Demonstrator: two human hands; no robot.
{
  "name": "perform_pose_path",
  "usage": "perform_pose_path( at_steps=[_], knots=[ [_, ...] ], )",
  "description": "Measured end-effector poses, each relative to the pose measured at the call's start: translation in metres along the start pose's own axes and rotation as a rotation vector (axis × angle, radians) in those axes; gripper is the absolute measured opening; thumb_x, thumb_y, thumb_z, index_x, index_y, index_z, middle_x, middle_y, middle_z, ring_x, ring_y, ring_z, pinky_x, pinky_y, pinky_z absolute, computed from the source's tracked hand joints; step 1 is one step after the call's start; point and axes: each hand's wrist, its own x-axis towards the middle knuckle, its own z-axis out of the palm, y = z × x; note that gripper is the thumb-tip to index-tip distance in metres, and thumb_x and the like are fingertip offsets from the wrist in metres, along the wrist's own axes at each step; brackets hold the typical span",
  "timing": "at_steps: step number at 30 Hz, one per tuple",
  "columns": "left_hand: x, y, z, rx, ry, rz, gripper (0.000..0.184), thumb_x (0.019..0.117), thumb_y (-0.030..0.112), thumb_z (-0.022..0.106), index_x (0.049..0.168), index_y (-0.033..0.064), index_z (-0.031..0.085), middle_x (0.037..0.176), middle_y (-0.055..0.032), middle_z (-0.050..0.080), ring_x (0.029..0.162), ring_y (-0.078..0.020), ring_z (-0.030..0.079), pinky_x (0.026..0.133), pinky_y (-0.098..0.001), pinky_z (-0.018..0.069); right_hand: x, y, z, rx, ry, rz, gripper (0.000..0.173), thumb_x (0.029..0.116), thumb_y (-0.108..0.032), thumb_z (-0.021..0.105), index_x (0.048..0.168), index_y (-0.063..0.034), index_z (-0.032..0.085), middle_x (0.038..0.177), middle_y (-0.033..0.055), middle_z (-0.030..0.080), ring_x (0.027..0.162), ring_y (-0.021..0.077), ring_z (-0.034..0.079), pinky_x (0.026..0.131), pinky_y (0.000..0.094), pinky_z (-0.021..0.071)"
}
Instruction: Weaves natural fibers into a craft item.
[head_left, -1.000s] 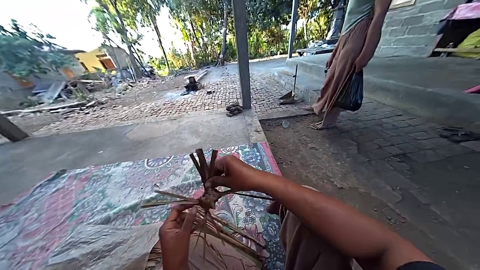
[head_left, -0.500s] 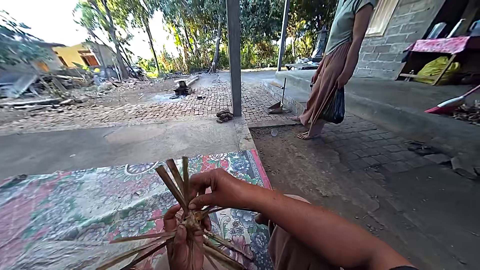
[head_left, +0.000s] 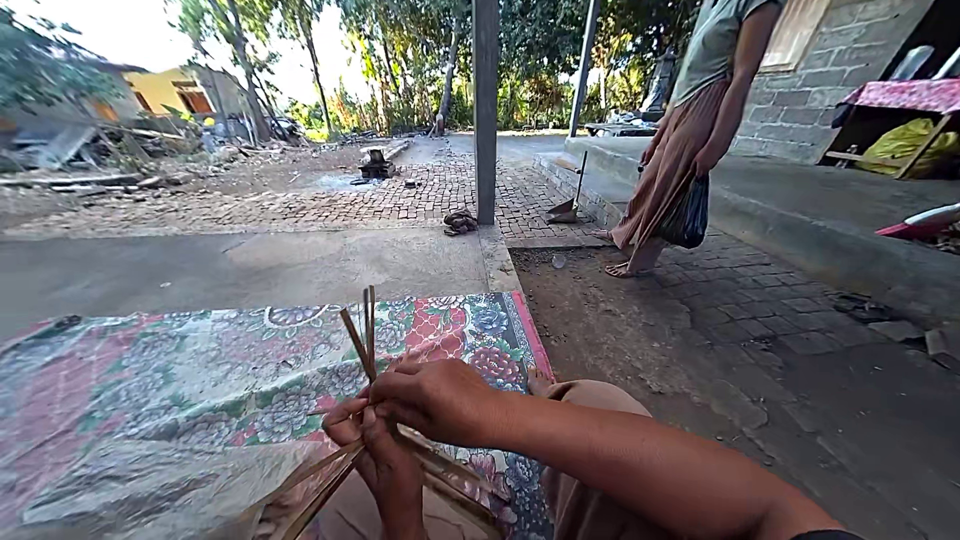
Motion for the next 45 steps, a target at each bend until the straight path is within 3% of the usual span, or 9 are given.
perform_pose_path(
  at_steps=[5,9,14,18,24,30,36,42,45],
  knots=[
    [-0.007,-0.001,0.014,0.166,-0.008,0.098,0.021,0.1076,0.035,0.045,0.109,0.0139,0.047,0.112,0.0074,0.064,0.110,-0.0036,0.063,0.093,-0.0232,0.0539,-0.011,-0.001,-0.018,0.106,-0.056,0.109,0.025,0.1057,-0.021,0.051,0.111,-0.0016,0.066,0.090,0.0138,0.068,0.082,0.0272,0.068,0.074,0.0483,0.0538],
    [-0.010,-0.010,0.019,0.301,-0.073,0.194,0.031,0.1073,0.045,0.044,0.102,0.0155,0.051,0.114,0.0054,0.064,0.119,-0.0045,0.059,0.102,-0.0259,0.0493,-0.012,0.009,-0.037,0.286,-0.205,0.274,0.020,0.1023,-0.018,0.055,0.102,0.0013,0.061,0.081,0.0087,0.059,0.072,0.0160,0.058,0.070,0.0353,0.0502],
    [-0.003,-0.003,0.040,-0.217,0.054,-0.212,0.027,0.1098,0.030,0.027,0.107,0.0184,0.051,0.103,0.0023,0.070,0.086,-0.0065,0.068,0.072,-0.0223,0.0561,-0.019,0.008,-0.068,0.693,-0.143,0.397,0.014,0.1005,-0.004,0.053,0.089,0.0002,0.059,0.080,0.0036,0.064,0.071,0.0089,0.065,0.071,0.0273,0.0586],
    [0.003,-0.008,0.051,-0.567,0.144,-0.395,0.035,0.1084,0.045,0.032,0.111,0.0228,0.059,0.110,-0.0065,0.071,0.079,-0.0156,0.069,0.069,-0.0285,0.0574,-0.025,0.028,-0.085,0.543,-0.086,0.327,0.010,0.1022,-0.009,0.057,0.097,-0.0023,0.061,0.080,0.0044,0.067,0.068,0.0099,0.067,0.067,0.0264,0.0587],
    [-0.006,-0.021,0.062,-0.465,0.072,-0.237,0.043,0.0984,0.044,0.063,0.134,0.0271,0.044,0.122,-0.0062,0.067,0.095,-0.0168,0.070,0.084,-0.0313,0.0582,-0.029,0.058,-0.074,0.234,-0.414,0.321,0.036,0.1096,-0.030,0.047,0.124,-0.0061,0.070,0.102,0.0075,0.071,0.087,0.0116,0.065,0.084,0.0345,0.0528],
    [-0.011,-0.028,0.060,-0.342,0.017,-0.056,0.024,0.0965,0.031,0.069,0.117,0.0222,0.061,0.123,-0.0046,0.069,0.102,-0.0133,0.069,0.087,-0.0291,0.0579,-0.030,0.060,-0.059,0.229,-0.370,0.264,0.022,0.1026,-0.020,0.058,0.088,-0.0055,0.066,0.073,-0.0008,0.056,0.065,0.0054,0.050,0.064,0.0275,0.0434],
    [-0.008,-0.017,0.069,-0.580,0.173,-0.288,0.011,0.1032,0.019,0.058,0.109,0.0087,0.059,0.114,-0.0179,0.071,0.084,-0.0217,0.074,0.076,-0.0326,0.0615,-0.028,0.058,-0.073,0.482,-0.503,0.276,0.020,0.1017,-0.015,0.062,0.084,-0.0054,0.066,0.071,-0.0055,0.060,0.064,-0.0020,0.054,0.062,0.0169,0.0460],
    [-0.003,-0.020,0.065,-0.451,0.129,-0.321,0.045,0.1078,0.047,0.039,0.123,0.0100,0.058,0.118,-0.0150,0.070,0.094,-0.0236,0.073,0.085,-0.0366,0.0608,-0.033,0.065,-0.076,0.716,-0.444,0.324,0.011,0.1011,-0.009,0.059,0.102,-0.0041,0.069,0.090,-0.0023,0.069,0.081,0.0026,0.064,0.078,0.0207,0.0554],
    [-0.006,-0.021,0.067,-0.406,0.127,-0.289,0.043,0.1064,0.048,0.043,0.124,0.0113,0.057,0.121,-0.0122,0.069,0.098,-0.0212,0.073,0.087,-0.0348,0.0601,-0.033,0.069,-0.070,0.714,-0.371,0.313,0.017,0.0969,-0.024,0.071,0.095,-0.0073,0.068,0.077,-0.0065,0.061,0.069,-0.0012,0.056,0.066,0.0154,0.0467]
  ],
)
